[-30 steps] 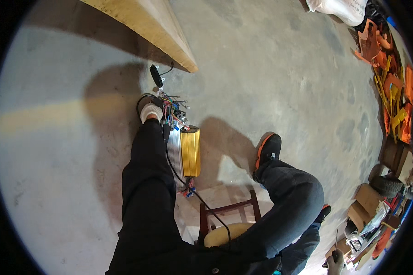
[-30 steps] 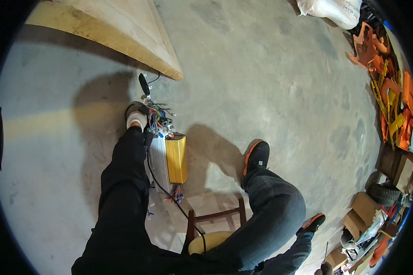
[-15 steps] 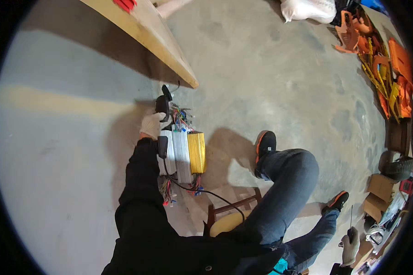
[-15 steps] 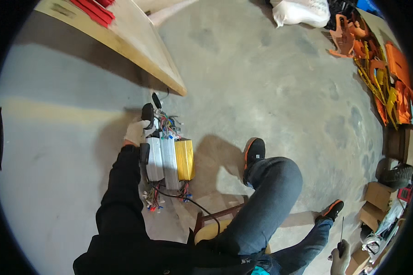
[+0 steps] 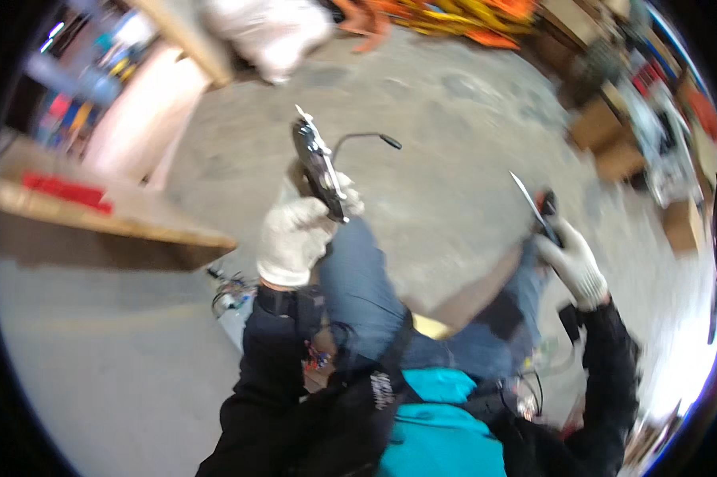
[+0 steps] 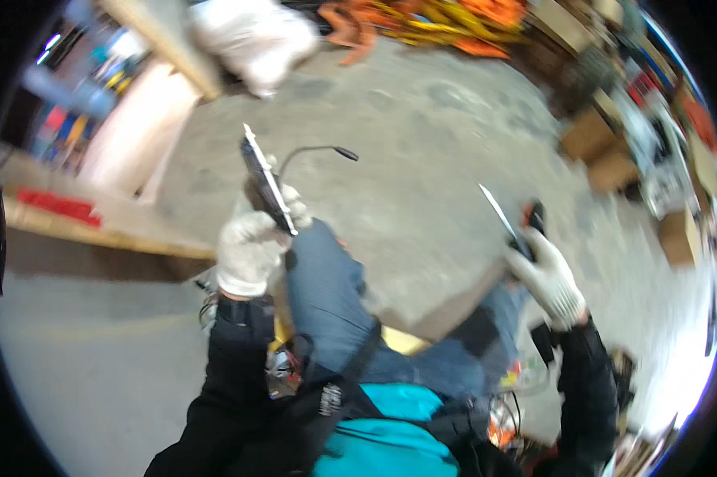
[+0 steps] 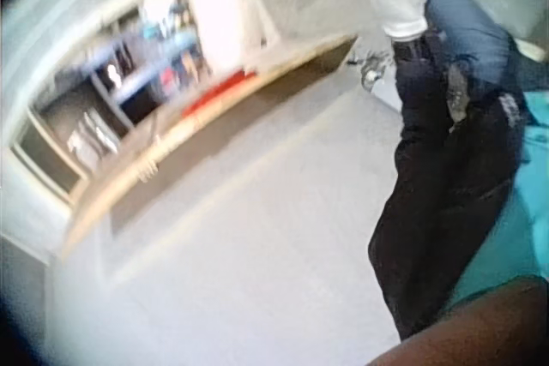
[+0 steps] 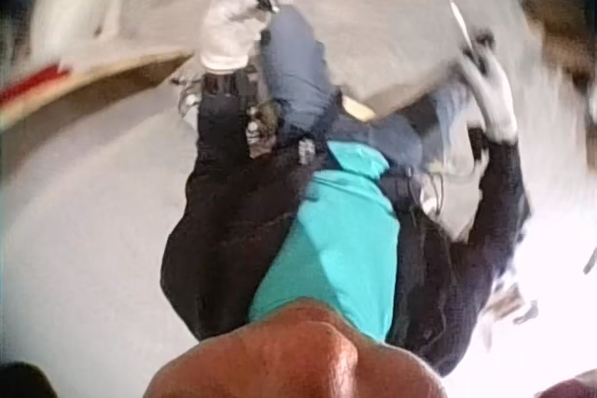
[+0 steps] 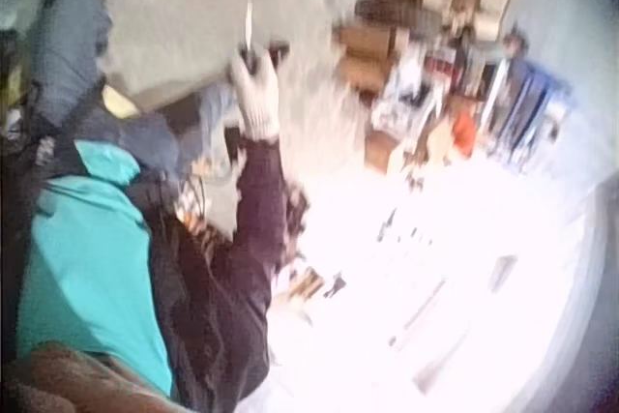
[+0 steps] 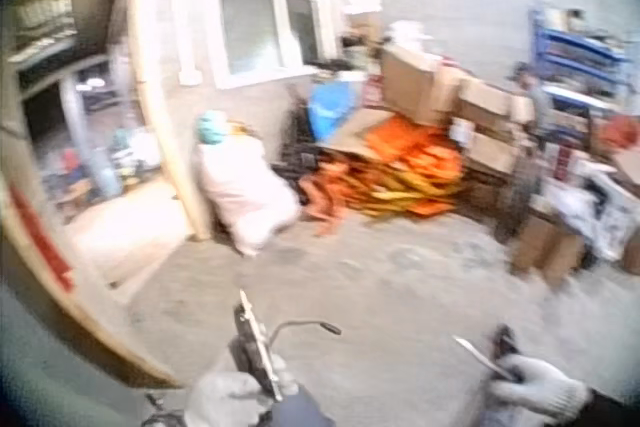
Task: The recorder puts on gloves and uses a screwdriver to remove screws from a black plastic component housing.
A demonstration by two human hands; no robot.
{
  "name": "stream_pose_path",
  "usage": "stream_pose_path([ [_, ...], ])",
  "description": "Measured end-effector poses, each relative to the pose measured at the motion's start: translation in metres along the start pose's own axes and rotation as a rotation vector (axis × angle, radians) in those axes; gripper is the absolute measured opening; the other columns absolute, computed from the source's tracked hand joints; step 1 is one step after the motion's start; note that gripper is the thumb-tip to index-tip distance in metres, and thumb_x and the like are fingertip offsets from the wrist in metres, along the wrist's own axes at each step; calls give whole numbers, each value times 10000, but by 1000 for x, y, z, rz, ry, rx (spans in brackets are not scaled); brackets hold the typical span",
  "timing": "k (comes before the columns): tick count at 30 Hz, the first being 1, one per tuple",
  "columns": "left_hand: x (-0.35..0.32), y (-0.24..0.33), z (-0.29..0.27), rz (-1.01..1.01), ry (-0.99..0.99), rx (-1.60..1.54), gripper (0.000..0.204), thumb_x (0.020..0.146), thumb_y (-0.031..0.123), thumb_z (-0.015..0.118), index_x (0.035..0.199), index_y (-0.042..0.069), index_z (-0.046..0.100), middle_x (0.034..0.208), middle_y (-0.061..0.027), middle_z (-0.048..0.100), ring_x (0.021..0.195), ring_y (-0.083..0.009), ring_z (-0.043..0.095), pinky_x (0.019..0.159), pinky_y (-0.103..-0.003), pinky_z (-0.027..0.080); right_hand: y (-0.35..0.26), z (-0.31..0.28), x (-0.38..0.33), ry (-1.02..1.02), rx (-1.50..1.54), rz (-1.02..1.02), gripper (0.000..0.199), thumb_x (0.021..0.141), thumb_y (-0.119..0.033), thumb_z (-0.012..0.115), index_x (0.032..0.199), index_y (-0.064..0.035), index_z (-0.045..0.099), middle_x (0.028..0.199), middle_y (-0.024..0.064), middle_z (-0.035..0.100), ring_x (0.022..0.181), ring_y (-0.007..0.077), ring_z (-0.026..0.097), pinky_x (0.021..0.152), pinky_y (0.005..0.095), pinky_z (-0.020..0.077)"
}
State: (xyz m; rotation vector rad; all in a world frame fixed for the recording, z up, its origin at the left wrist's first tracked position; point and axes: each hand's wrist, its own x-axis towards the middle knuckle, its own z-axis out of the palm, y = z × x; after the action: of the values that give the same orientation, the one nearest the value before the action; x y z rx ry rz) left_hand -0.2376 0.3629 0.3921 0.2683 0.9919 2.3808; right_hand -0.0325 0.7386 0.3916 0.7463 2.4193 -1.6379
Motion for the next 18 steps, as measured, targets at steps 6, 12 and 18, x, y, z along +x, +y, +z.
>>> stream_pose_path([
  [6,52,-91,54,-457,-263,-89,767,716,36,571,1478,-8,493,892,-56,476,777,-191,432,734,-335,403,5,-15,-20,90,445,10,407,1038,-367,656,1234,-11,633,906,41,668,794,129,678,775,312,589],
  [12,52,-177,45,-786,-325,-43,596,1002,314,657,1481,1,490,905,-8,474,724,-116,402,661,-274,372,59,-31,-35,107,581,110,343,1003,-348,700,1081,-19,641,878,39,664,721,99,661,723,271,596],
  [18,65,-192,20,-850,-309,-4,507,1040,327,654,1432,30,532,879,-36,539,722,-111,464,637,-288,402,71,-10,-21,128,723,-53,385,988,-305,726,1207,-19,590,916,43,661,755,127,668,764,318,618],
])
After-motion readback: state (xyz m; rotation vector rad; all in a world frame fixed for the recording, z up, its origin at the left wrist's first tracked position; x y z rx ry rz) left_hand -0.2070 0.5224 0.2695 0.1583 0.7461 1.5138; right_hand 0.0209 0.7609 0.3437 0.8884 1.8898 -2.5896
